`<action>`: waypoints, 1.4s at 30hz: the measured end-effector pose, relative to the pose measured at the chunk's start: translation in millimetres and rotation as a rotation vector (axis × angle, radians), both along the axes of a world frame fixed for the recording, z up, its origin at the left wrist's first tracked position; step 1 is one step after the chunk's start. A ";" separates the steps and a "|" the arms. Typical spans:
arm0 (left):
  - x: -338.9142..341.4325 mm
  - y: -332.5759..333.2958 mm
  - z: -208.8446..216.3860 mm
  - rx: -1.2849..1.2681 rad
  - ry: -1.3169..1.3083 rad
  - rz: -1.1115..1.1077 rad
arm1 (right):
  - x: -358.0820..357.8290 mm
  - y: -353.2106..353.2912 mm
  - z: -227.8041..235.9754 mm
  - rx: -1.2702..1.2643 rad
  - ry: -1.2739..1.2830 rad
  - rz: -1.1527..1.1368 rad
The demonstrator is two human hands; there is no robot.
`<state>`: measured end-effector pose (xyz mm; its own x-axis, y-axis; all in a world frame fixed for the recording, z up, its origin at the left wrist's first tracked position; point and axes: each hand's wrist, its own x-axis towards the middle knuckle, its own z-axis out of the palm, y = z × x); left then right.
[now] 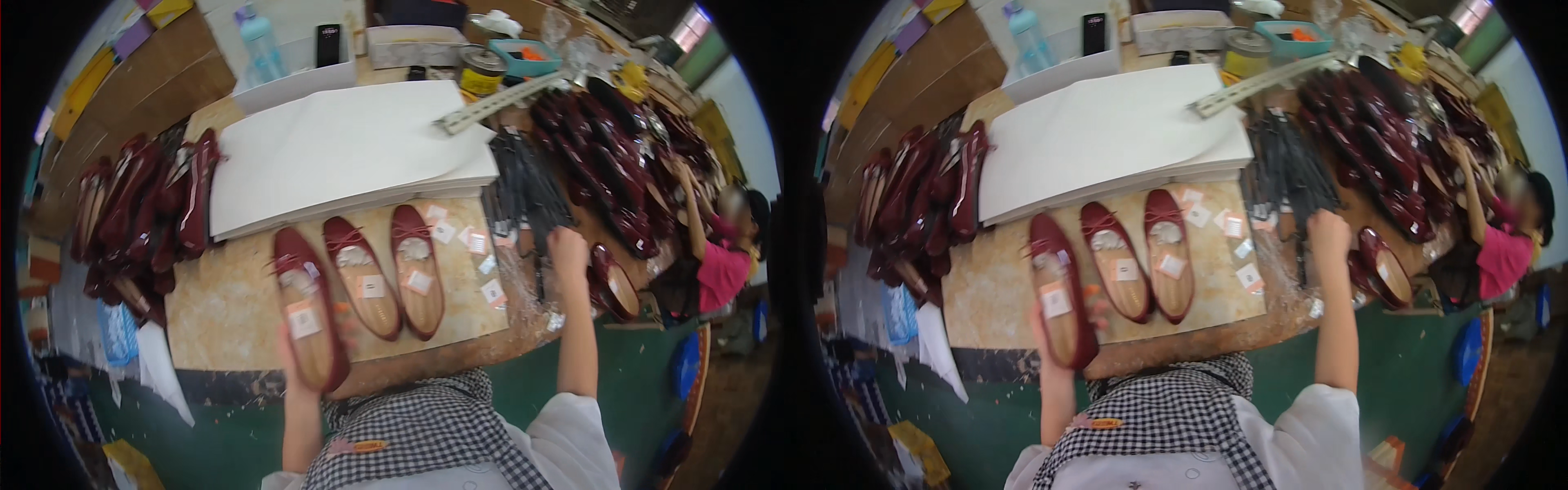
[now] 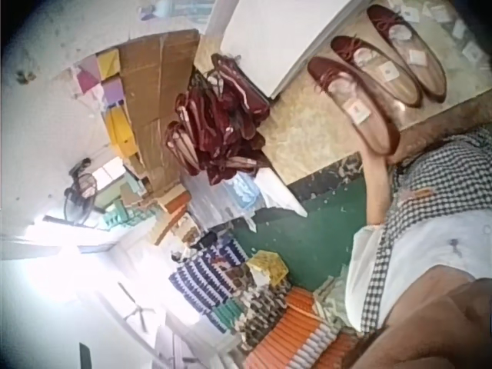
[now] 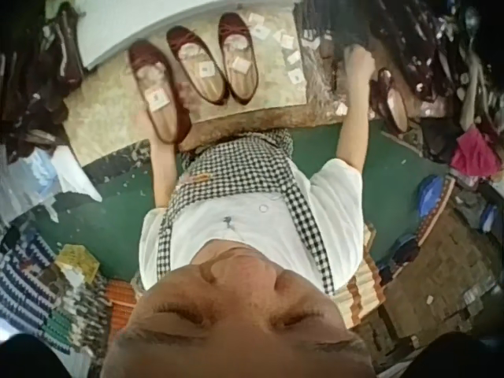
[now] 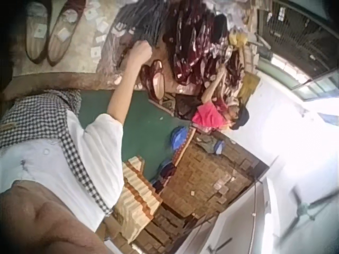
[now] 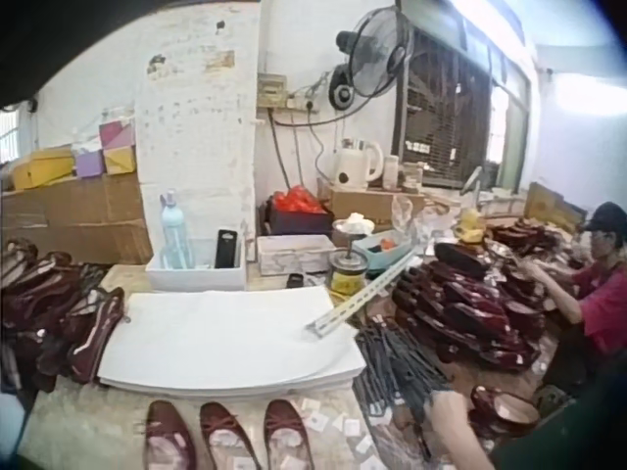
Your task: The person wipes the exterior of maroon patent leather flats with a white cloth and inserts a metal shoe tree into each shoe. The person repeats this process for multiple pairs of shoes on a workbench in a factory setting.
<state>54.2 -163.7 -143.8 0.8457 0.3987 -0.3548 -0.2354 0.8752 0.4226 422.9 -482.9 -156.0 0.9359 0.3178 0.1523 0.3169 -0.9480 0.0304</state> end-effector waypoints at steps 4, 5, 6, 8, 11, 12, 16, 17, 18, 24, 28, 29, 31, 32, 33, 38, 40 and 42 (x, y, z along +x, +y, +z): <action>12.6 -1.6 -12.8 -0.273 -0.139 -0.074 | -54.9 28.2 61.8 0.393 -0.015 0.039; 25.0 -3.3 -2.2 -0.093 -0.058 -0.023 | -74.3 47.2 69.5 0.578 0.136 0.062; 33.4 -2.0 -1.1 0.067 0.037 -0.020 | -97.6 71.0 76.0 0.760 0.295 0.082; 44.3 2.8 -8.1 0.282 0.170 0.012 | -151.5 118.0 88.8 0.845 0.680 0.247; 46.1 7.6 -13.6 0.453 0.220 0.063 | -204.9 158.8 104.8 0.914 0.995 0.514; 45.5 10.0 -12.7 0.481 0.183 0.052 | -207.7 168.0 107.6 0.855 0.983 0.592; 45.1 7.8 3.8 0.606 0.179 0.073 | -201.7 188.9 116.1 0.764 1.009 0.617; 43.5 7.2 5.8 0.652 0.199 0.078 | -200.9 193.0 116.2 0.789 1.024 0.615; 40.7 7.6 4.3 0.658 0.198 0.076 | -200.6 196.6 116.0 0.814 1.039 0.614; 36.4 -12.1 2.9 0.741 0.264 0.147 | -218.7 216.5 114.4 0.939 0.551 0.689; 35.8 -34.8 -7.1 0.742 0.336 0.213 | -242.5 223.1 73.7 0.843 0.257 0.781; 31.7 -28.3 -12.0 0.792 0.330 0.200 | -247.4 226.3 68.1 0.949 0.272 0.784; 32.3 -31.2 -27.4 0.548 0.390 0.231 | -236.9 216.2 70.3 0.786 0.569 0.769; 23.1 -22.9 -35.7 0.452 0.444 0.206 | -224.1 205.8 73.7 0.856 0.788 0.787; 10.3 -14.5 -42.6 0.352 0.500 0.198 | -208.5 192.8 78.9 0.924 1.009 0.815; -21.7 39.2 13.0 1.915 0.993 0.361 | -36.7 40.3 30.7 0.482 -0.129 0.125; 14.5 19.6 35.7 1.866 1.030 0.164 | -7.5 9.5 -5.8 0.162 -0.056 -0.059; 57.5 -8.7 37.4 1.505 0.965 -0.291 | -5.2 15.6 -21.9 0.136 0.003 -0.028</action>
<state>111.6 -172.5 -106.5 0.6771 0.7008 -0.2246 0.6201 -0.3789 0.6869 417.7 -467.3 -177.9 0.9444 0.2686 0.1895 0.2907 -0.9516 -0.1000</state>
